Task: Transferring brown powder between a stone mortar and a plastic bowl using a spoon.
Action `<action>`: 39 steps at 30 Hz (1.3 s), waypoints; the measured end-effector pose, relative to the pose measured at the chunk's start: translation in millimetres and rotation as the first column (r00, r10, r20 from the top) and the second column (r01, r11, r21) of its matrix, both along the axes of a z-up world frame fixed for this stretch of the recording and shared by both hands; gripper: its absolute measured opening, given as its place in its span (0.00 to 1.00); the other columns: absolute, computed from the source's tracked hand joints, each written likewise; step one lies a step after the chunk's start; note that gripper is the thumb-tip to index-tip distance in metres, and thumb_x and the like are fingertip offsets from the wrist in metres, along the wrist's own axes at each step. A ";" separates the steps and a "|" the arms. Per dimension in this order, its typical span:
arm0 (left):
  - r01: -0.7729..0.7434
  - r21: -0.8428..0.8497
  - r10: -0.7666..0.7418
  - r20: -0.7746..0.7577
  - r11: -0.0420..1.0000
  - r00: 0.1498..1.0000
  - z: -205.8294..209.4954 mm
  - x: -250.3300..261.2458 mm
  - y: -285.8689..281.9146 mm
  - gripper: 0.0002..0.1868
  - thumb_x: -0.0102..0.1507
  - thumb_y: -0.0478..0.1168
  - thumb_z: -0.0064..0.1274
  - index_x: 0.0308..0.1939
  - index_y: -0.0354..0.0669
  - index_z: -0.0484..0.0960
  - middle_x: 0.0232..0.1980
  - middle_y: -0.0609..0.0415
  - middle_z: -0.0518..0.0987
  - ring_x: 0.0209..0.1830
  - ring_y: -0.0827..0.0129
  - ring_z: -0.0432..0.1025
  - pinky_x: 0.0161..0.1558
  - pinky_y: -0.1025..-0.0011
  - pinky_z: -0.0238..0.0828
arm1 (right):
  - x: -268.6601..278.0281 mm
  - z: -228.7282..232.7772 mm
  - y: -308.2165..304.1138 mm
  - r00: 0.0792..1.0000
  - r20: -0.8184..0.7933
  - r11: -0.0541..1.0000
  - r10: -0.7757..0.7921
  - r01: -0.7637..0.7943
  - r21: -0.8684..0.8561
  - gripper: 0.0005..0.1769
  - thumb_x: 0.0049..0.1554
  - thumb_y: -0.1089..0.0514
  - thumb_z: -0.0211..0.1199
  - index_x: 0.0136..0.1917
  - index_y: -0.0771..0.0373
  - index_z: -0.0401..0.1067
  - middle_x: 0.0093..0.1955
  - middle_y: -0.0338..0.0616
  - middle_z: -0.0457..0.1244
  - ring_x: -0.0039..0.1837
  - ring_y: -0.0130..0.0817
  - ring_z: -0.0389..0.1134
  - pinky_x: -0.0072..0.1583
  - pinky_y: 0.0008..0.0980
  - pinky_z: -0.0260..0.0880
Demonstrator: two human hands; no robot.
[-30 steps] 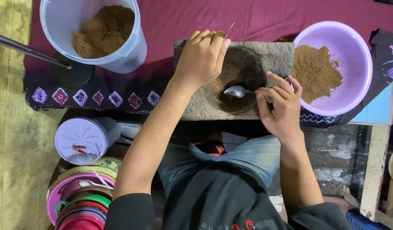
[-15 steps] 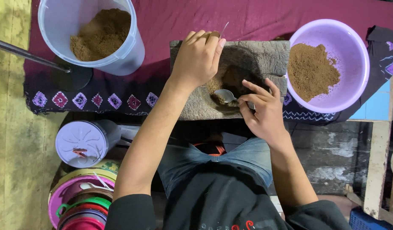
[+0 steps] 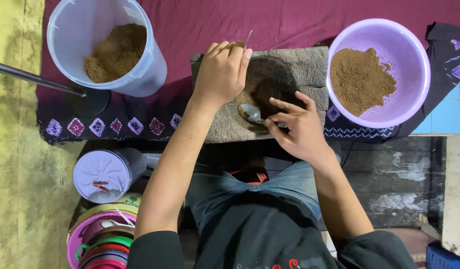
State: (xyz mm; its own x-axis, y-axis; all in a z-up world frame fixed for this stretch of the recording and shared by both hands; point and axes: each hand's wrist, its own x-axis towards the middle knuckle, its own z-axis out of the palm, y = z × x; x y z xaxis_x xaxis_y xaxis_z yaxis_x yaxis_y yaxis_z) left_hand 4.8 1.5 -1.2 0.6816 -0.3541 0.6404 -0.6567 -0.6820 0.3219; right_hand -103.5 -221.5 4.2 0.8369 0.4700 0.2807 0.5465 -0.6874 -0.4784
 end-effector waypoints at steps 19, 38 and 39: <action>0.036 0.040 -0.034 -0.044 0.999 0.998 4.5 1.3 -0.1 0.21 0.76 0.40 0.35 0.35 0.35 0.80 0.33 0.46 0.81 0.33 0.55 0.75 0.43 0.58 0.68 | -17.2 17.0 -140.9 0.840 -0.052 0.626 -0.540 0.442 0.642 0.14 0.76 0.60 0.56 0.52 0.72 0.73 0.48 0.58 0.69 0.65 0.52 0.75 0.71 0.50 0.78; 0.051 0.093 -0.068 0.182 0.994 0.981 -9.4 12.9 5.2 0.18 0.77 0.36 0.50 0.32 0.31 0.77 0.27 0.43 0.73 0.32 0.45 0.74 0.40 0.58 0.70 | 13.1 -82.5 -235.5 0.765 0.161 0.780 -0.624 0.623 0.062 0.07 0.71 0.56 0.65 0.55 0.59 0.82 0.44 0.47 0.72 0.50 0.60 0.72 0.51 0.50 0.70; 0.047 0.106 -0.064 0.165 0.993 0.984 -7.9 9.6 7.0 0.17 0.77 0.35 0.50 0.33 0.31 0.77 0.28 0.44 0.73 0.32 0.46 0.74 0.40 0.58 0.70 | 14.5 -88.2 -234.3 0.785 0.055 0.782 -0.617 0.619 -0.076 0.11 0.71 0.51 0.64 0.54 0.57 0.81 0.43 0.47 0.72 0.48 0.60 0.72 0.52 0.54 0.70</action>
